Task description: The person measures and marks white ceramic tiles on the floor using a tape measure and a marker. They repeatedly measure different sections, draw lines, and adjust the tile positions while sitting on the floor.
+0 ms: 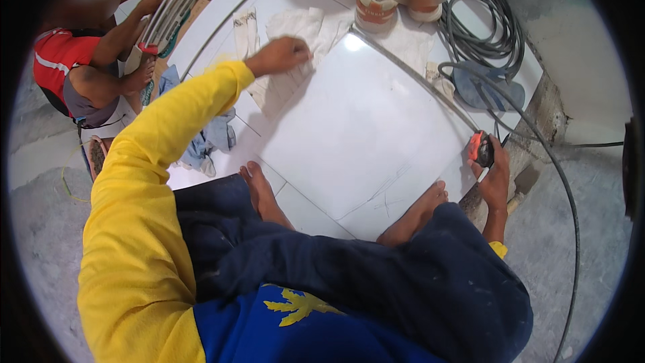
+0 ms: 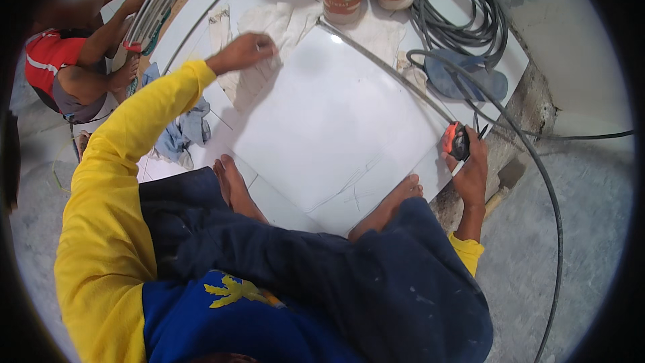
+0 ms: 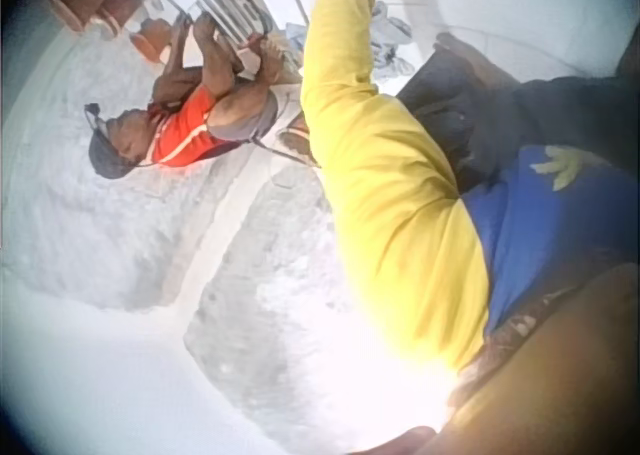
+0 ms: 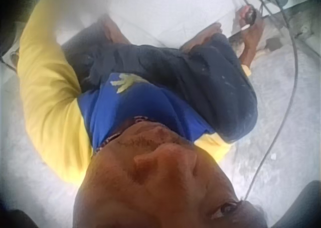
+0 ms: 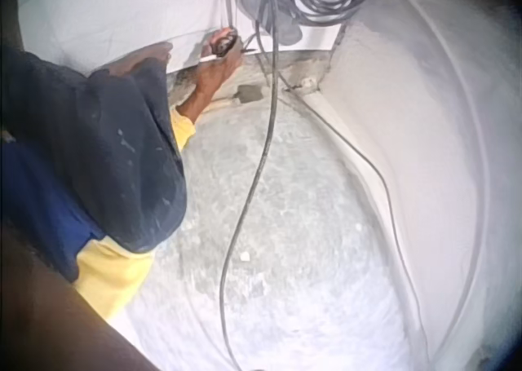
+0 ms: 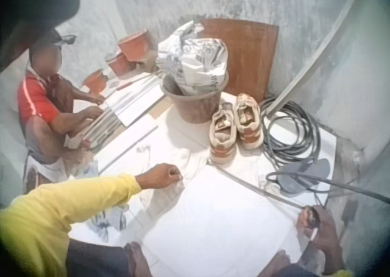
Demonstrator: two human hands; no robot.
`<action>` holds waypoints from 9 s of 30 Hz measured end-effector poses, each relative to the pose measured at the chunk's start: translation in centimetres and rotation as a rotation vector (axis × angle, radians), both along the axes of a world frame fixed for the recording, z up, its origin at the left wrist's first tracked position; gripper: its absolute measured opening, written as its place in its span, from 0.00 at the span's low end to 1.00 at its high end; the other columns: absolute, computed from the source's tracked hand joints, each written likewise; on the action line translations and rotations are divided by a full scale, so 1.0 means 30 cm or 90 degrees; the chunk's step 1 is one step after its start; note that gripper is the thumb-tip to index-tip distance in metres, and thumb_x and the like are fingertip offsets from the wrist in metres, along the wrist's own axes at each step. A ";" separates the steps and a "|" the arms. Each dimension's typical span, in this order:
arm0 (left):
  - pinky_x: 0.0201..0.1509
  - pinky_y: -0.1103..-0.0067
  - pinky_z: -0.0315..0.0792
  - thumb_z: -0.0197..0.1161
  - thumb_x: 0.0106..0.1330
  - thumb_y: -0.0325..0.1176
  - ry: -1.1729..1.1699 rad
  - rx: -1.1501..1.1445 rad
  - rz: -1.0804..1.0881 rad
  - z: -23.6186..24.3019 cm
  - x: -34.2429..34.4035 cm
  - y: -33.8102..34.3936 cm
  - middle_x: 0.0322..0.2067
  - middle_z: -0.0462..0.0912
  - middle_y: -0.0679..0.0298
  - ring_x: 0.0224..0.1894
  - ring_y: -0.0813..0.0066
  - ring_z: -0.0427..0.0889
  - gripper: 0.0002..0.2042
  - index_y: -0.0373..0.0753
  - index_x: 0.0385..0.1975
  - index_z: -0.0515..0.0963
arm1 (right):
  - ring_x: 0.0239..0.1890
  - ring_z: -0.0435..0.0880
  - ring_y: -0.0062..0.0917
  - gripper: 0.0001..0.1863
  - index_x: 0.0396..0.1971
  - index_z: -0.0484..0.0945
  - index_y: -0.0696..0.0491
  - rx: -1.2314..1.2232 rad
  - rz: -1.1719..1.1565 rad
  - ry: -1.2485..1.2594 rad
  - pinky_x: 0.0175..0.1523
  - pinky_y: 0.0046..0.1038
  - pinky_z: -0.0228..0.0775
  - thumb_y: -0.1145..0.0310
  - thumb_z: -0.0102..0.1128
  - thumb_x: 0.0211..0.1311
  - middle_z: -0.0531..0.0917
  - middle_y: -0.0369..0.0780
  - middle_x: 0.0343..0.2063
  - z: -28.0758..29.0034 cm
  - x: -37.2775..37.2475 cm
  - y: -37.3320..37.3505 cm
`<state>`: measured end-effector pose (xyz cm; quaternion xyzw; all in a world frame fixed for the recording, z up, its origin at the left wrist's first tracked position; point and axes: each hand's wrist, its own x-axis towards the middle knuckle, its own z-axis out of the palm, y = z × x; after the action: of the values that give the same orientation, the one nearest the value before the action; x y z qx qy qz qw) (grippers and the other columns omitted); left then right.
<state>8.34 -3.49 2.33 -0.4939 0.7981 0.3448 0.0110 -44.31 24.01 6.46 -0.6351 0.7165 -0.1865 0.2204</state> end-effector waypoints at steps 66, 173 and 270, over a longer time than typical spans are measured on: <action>0.74 0.61 0.67 0.49 0.75 0.70 -0.084 -0.077 0.516 -0.097 0.762 -0.322 0.61 0.82 0.36 0.67 0.41 0.79 0.44 0.25 0.58 0.82 | 0.70 0.74 0.53 0.41 0.74 0.67 0.56 0.186 -0.065 0.285 0.70 0.46 0.70 0.62 0.76 0.64 0.76 0.56 0.67 -0.002 0.018 -0.007; 0.46 0.78 0.82 0.68 0.75 0.39 0.573 0.299 0.884 -0.073 0.554 0.823 0.39 0.90 0.58 0.38 0.73 0.89 0.16 0.29 0.46 0.85 | 0.40 0.85 0.35 0.05 0.41 0.83 0.62 -0.073 0.246 -0.494 0.48 0.32 0.78 0.77 0.64 0.71 0.85 0.47 0.38 -0.138 1.704 -0.311; 0.45 0.77 0.83 0.52 0.83 0.55 0.521 0.800 0.300 0.209 0.246 0.802 0.40 0.84 0.61 0.46 0.74 0.86 0.24 0.37 0.54 0.80 | 0.28 0.88 0.35 0.15 0.53 0.80 0.55 0.150 0.321 -0.185 0.37 0.34 0.77 0.65 0.66 0.73 0.85 0.44 0.25 0.018 1.113 -0.356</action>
<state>15.71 20.57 8.59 -0.3853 0.2680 0.8794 -0.0800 -10.93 13.32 7.00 -0.7294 0.5143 -0.1304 0.4318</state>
